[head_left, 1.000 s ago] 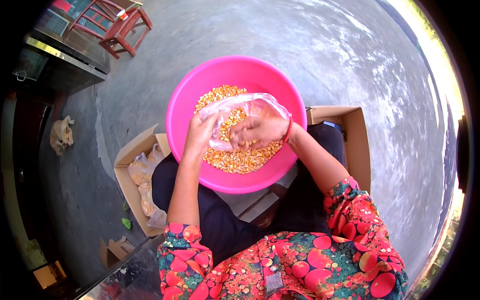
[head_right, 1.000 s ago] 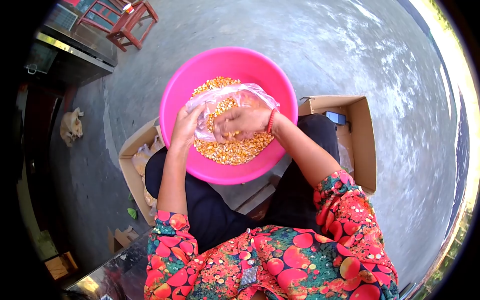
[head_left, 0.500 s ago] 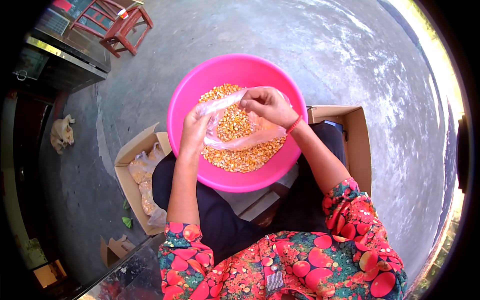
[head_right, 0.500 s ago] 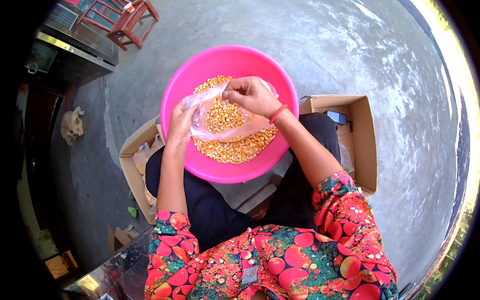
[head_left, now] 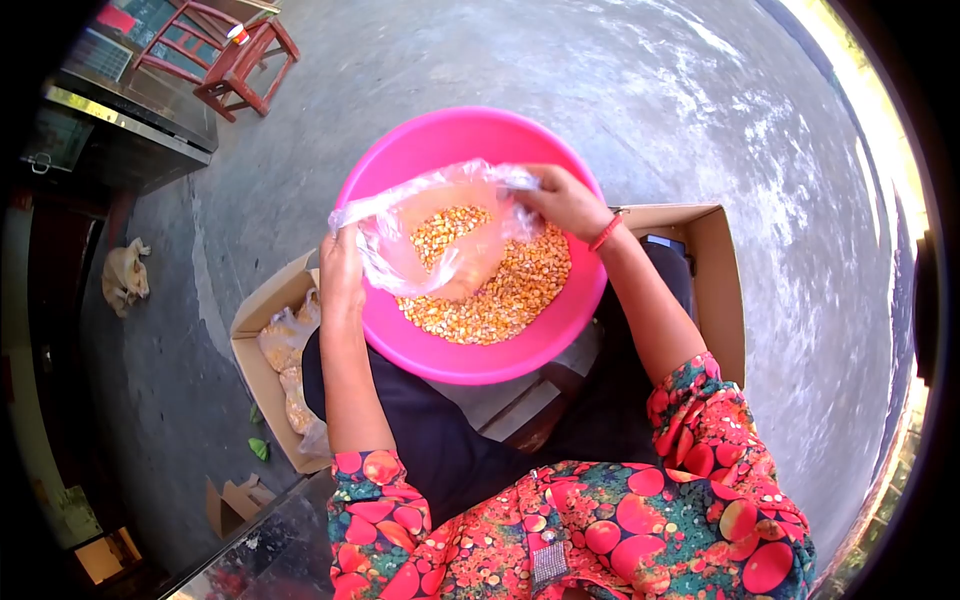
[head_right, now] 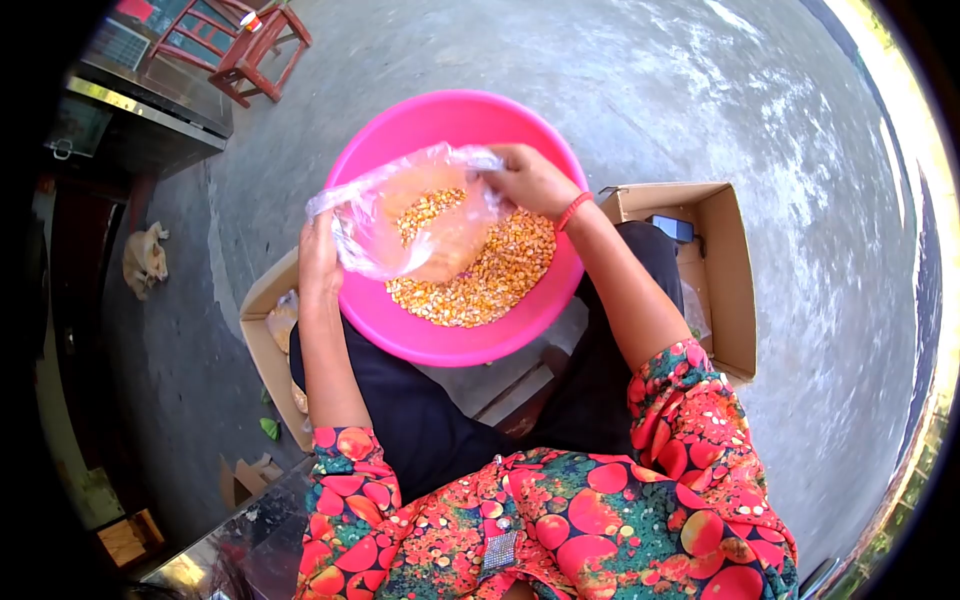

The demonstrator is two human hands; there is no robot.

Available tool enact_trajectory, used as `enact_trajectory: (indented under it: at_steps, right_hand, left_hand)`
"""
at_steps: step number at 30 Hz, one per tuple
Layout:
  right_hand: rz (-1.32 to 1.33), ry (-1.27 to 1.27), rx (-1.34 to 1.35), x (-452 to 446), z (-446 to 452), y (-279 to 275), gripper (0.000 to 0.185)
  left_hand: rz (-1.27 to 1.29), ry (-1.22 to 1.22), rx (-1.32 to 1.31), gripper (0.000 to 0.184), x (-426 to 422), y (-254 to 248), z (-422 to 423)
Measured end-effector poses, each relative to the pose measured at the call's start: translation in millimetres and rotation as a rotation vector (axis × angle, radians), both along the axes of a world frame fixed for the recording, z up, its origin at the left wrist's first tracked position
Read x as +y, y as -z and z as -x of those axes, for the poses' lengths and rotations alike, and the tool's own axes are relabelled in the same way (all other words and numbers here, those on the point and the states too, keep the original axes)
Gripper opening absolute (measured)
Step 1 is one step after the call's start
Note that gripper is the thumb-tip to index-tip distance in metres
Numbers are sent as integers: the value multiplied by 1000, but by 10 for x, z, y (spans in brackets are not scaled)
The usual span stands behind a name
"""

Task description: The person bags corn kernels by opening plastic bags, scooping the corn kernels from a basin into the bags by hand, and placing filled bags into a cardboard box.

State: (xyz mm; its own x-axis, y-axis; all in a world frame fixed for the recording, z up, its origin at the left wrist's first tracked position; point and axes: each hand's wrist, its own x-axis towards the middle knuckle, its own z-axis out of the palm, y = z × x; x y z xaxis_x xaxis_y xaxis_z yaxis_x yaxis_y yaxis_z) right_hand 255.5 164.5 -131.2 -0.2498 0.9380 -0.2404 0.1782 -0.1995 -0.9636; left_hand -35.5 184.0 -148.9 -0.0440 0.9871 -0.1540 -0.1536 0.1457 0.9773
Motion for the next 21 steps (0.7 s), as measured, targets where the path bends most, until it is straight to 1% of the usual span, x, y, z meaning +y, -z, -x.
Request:
enact_trajectory:
  at_steps: [1, 2, 4, 5, 7, 8, 9, 10, 11, 12, 13, 14, 15, 18, 19, 20, 21]
  right_hand:
    - [-107, 71, 148, -10, 42, -58, 19]
    - [-164, 105, 274, 15, 59, -75, 21]
    - [-282, 93, 492, 27, 91, -148, 20]
    - [-283, 93, 492, 33, 105, -168, 20]
    - [-372, 101, 669, 41, 127, -194, 18]
    - [-370, 100, 668, 41, 125, -228, 18]
    - [-343, 118, 735, 40, 117, -273, 18]
    - [-317, 137, 802, 39, 108, -293, 18]
    - [-322, 196, 776, 51, 90, -272, 16]
    - [-322, 196, 776, 47, 46, -252, 16]
    - [-291, 199, 732, 38, -13, -236, 14]
    - [-260, 200, 688, 35, -28, -252, 13]
    - [-300, 236, 648, 23, -9, -270, 10]
    - [-264, 172, 716, -44, -86, -313, 10]
    - [-269, 109, 727, -40, -136, -293, 11]
    - [-270, 108, 728, -40, -134, -298, 11]
    - [-259, 67, 675, -42, -131, -308, 11]
  left_hand:
    - [2, 0, 2, 31, -18, -40, 0]
    - [-18, 23, -116, 31, -39, -87, -15]
    - [-63, 71, -355, 32, -67, -193, -63]
    - [-95, 115, -435, 32, -93, -245, -73]
    - [-102, 80, -482, 31, -161, -438, -158]
    - [-109, 42, -528, 30, -179, -481, -178]
    - [-107, 40, -528, 30, -175, -449, -154]
    - [-108, 60, -464, 27, -161, -387, -109]
    - [-110, 82, -401, 25, -138, -321, -62]
    - [-110, 82, -401, 25, -98, -239, 8]
    - [-73, 159, -384, 23, -49, -149, 92]
    - [-38, 235, -367, 21, -33, -156, 111]
    - [-42, 232, -366, 21, -33, -156, 130]
    - [-83, 218, -303, 19, -92, -280, 74]
    - [-109, 97, -285, 20, -126, -338, 12]
    - [-135, -22, -267, 21, -150, -385, -25]
    - [-138, -21, -266, 21, -149, -388, 24]
